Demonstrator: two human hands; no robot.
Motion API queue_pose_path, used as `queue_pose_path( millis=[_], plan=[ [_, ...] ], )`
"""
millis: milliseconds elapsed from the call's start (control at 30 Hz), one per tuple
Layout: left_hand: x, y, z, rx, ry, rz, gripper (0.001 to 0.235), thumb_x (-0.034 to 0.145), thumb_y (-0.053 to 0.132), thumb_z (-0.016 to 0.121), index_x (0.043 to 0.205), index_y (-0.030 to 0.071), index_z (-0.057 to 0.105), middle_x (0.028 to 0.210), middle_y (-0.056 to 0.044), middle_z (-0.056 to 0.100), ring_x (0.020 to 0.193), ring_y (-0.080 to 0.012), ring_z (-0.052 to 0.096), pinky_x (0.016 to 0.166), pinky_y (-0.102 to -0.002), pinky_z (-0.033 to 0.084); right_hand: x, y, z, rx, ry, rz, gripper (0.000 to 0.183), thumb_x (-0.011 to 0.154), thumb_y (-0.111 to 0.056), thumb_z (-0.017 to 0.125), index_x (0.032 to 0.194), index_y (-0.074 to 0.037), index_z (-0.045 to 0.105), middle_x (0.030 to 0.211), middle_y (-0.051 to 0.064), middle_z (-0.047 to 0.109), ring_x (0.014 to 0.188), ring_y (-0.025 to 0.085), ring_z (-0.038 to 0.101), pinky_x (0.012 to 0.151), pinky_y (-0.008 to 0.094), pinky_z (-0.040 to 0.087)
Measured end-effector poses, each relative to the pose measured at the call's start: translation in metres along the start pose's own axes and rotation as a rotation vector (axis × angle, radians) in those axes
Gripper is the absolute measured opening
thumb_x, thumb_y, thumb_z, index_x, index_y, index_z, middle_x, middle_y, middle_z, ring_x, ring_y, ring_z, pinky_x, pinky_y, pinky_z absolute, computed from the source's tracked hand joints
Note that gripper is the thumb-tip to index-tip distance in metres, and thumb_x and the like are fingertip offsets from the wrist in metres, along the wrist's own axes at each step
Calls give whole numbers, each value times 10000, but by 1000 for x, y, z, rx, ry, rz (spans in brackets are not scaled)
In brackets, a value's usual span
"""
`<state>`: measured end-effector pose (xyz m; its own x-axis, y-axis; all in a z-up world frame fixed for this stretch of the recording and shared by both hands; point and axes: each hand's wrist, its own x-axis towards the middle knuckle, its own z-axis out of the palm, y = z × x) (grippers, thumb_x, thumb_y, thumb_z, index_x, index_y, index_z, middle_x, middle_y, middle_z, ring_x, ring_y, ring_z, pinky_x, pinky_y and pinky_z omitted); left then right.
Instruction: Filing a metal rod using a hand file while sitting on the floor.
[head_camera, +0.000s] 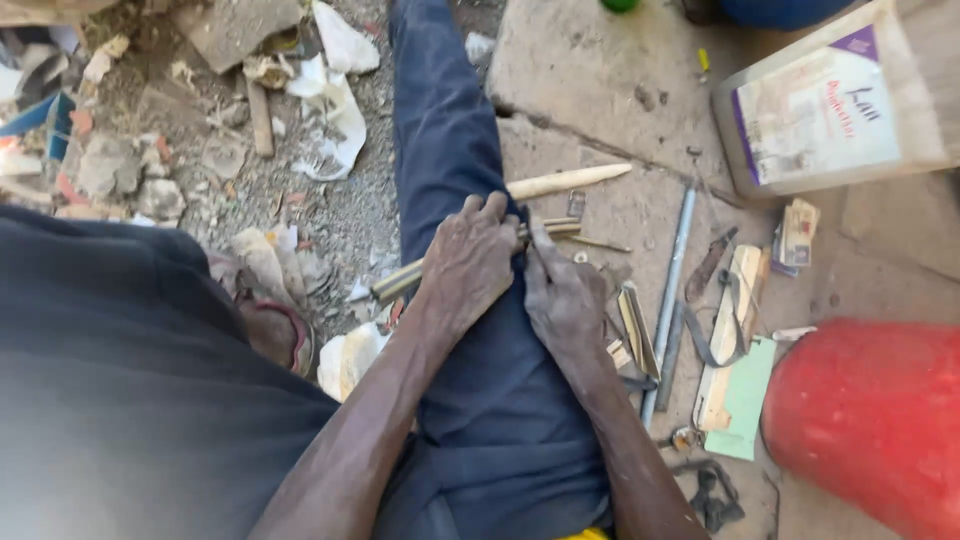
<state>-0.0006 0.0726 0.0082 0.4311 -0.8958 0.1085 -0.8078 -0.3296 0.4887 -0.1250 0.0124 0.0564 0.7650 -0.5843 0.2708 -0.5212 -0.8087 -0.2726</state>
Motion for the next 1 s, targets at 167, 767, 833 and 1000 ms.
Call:
queue_pose_path(
  millis=[167,767,833,1000],
  plan=[
    [-1,8,-17,11,-46,-9,149,753,166,627,828,125,749,1012,-70,599,900,-310,577,606,-451,497,-2,7,5,156,-80,121,370,968,-228,600,1321,-178,699,789,248,728,842,469,687,656,638,449],
    [-22,-1,-79,-187,-128,-214,262,955,113,608,1111,-68,717,1030,-232,611,977,-435,641,733,-516,536,18,-28,-31,430,1,222,363,936,-85,603,1272,-83,742,992,192,777,1011,318,739,828,429,597],
    [-20,-7,-49,-151,-118,-207,268,913,147,651,1123,-5,718,1032,-180,581,971,-411,618,716,-499,519,8,-12,-10,364,-11,218,378,942,-105,618,1304,-103,727,1005,170,779,1015,297,731,864,411,601],
    [-12,4,-30,-110,-12,-153,269,895,167,696,1133,62,764,1007,-124,537,937,-351,578,695,-441,457,-3,3,10,310,-18,159,392,935,-108,647,1315,-149,730,974,160,776,966,317,732,792,427,624]
  ],
)
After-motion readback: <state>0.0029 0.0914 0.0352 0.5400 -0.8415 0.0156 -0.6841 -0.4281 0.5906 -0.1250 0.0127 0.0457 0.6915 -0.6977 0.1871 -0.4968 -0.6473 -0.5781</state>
